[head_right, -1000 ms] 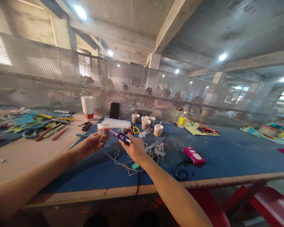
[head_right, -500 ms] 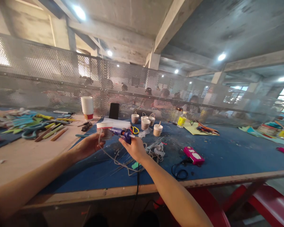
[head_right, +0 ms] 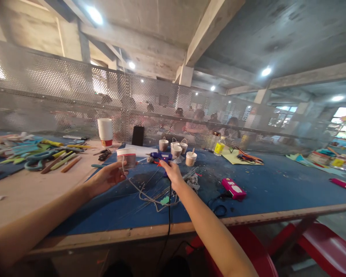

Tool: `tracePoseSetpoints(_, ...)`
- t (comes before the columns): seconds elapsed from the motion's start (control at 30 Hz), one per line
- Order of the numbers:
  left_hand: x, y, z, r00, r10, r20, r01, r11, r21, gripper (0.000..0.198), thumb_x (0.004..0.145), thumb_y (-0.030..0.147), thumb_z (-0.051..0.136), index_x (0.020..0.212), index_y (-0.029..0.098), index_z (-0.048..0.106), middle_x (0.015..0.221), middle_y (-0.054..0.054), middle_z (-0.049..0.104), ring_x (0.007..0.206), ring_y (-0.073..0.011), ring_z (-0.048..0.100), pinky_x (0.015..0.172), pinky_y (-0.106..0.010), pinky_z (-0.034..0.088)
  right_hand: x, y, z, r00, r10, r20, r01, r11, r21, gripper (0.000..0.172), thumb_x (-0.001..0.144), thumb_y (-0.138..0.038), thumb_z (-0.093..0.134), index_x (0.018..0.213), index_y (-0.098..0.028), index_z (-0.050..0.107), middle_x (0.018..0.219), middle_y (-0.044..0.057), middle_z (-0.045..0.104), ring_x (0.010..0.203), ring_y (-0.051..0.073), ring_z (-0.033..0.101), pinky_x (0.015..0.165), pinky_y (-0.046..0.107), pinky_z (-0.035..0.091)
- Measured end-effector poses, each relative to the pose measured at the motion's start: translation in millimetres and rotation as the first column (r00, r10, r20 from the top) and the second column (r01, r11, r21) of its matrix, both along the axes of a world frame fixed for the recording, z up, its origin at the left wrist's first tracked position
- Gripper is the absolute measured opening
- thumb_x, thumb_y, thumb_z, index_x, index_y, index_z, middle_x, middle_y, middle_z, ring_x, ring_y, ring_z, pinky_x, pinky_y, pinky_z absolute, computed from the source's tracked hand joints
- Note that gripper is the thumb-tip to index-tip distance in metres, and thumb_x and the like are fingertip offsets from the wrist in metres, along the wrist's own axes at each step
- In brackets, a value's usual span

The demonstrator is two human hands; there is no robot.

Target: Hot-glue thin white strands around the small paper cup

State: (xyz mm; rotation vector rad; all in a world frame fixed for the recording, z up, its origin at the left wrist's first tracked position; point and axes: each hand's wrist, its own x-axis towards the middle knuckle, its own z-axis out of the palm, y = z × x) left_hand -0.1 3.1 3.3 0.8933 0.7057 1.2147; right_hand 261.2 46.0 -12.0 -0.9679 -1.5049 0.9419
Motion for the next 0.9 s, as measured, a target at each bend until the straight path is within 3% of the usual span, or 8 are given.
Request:
tracePoseSetpoints(0.13,1.0,1.2,-1.3,0.999,-0.013,-0.032,0.014,0.999,0.030,0.020,0.086,0.018,0.070,0.106,0.014,0.072,0.103,-0.010,0.076,0.062,-0.0105,0.067,0.054,-0.017,0.057,5.4,9.0,-9.1,0.994,-0.077,0.077,0.090,0.979,-0.182,0.045,0.068,-0.060,0.075,0.076,-0.016,0.070,0.069,0.005,0.070,0.068,0.021,0.066,0.061,0.029,0.049)
tracePoseSetpoints(0.23,2.1,1.2,-1.4,0.998,0.015,-0.059,-0.014,1.000,0.025,0.021,0.085,0.018,0.069,0.106,0.015,0.071,0.098,-0.009,0.076,0.063,-0.0111,0.067,0.056,-0.018,0.057,6.7,10.6,-10.4,0.913,-0.210,0.351,0.254,0.963,-0.086,0.039,0.069,-0.055,0.076,0.072,-0.017,0.068,0.070,0.004,0.070,0.071,0.021,0.066,0.061,0.027,0.045)
tracePoseSetpoints(0.37,4.2,1.5,-2.0,0.997,0.033,-0.066,-0.031,0.999,0.041,0.019,0.084,0.018,0.071,0.102,0.017,0.070,0.089,-0.006,0.074,0.062,-0.0117,0.067,0.055,-0.019,0.057,5.3,6.1,-8.7,0.666,-0.324,0.672,0.384,0.921,0.063,0.041,0.077,-0.061,0.068,0.071,-0.021,0.068,0.072,0.005,0.071,0.078,0.024,0.069,0.063,0.028,0.041)
tracePoseSetpoints(0.63,5.7,2.8,-4.1,0.986,0.052,-0.159,-0.036,0.994,0.106,0.028,0.078,0.025,0.079,0.102,0.017,0.066,0.088,-0.003,0.071,0.065,-0.0117,0.068,0.056,-0.020,0.055,2.1,-3.3,-6.6,0.436,-0.429,0.792,0.398,0.881,0.258,0.031,0.082,-0.052,0.069,0.084,-0.021,0.068,0.095,0.010,0.073,0.096,0.028,0.068,0.079,0.034,0.045)
tracePoseSetpoints(0.7,6.6,1.6,-3.3,0.982,0.079,-0.171,-0.061,0.992,0.112,0.032,0.077,0.027,0.081,0.102,0.018,0.064,0.089,-0.002,0.071,0.065,-0.0121,0.068,0.057,-0.020,0.055,-2.7,-5.7,-2.3,0.487,-0.501,0.715,0.343,0.863,0.371,0.025,0.085,-0.044,0.069,0.090,-0.020,0.066,0.103,0.011,0.071,0.103,0.027,0.066,0.087,0.037,0.045)
tracePoseSetpoints(0.77,8.2,-0.4,-2.1,0.977,0.104,-0.185,-0.081,0.988,0.128,0.035,0.075,0.029,0.082,0.103,0.018,0.064,0.088,-0.002,0.070,0.069,-0.0134,0.069,0.060,-0.022,0.055,-14.3,-9.7,3.5,0.667,-0.417,0.618,0.240,0.905,0.352,0.020,0.089,-0.040,0.065,0.091,-0.021,0.065,0.100,0.008,0.071,0.102,0.025,0.066,0.090,0.038,0.045)
tracePoseSetpoints(0.83,10.0,-2.7,-0.8,0.972,0.124,-0.201,-0.092,0.983,0.161,0.038,0.076,0.032,0.081,0.108,0.018,0.065,0.094,-0.004,0.071,0.075,-0.0152,0.070,0.064,-0.024,0.055,-32.8,-16.2,9.5,0.878,-0.131,0.460,0.072,0.987,0.143,0.024,0.089,-0.045,0.065,0.088,-0.021,0.063,0.088,0.004,0.072,0.091,0.022,0.069,0.086,0.035,0.049)
tracePoseSetpoints(0.9,11.6,-4.7,0.3,0.963,0.176,-0.204,-0.134,0.970,0.203,0.040,0.074,0.034,0.082,0.107,0.017,0.066,0.101,-0.006,0.072,0.083,-0.0183,0.070,0.070,-0.028,0.056,-54.0,-24.2,14.7,0.977,0.135,0.166,-0.123,0.989,-0.082,0.031,0.083,-0.049,0.071,0.088,-0.021,0.061,0.082,0.003,0.071,0.084,0.021,0.070,0.083,0.034,0.052)
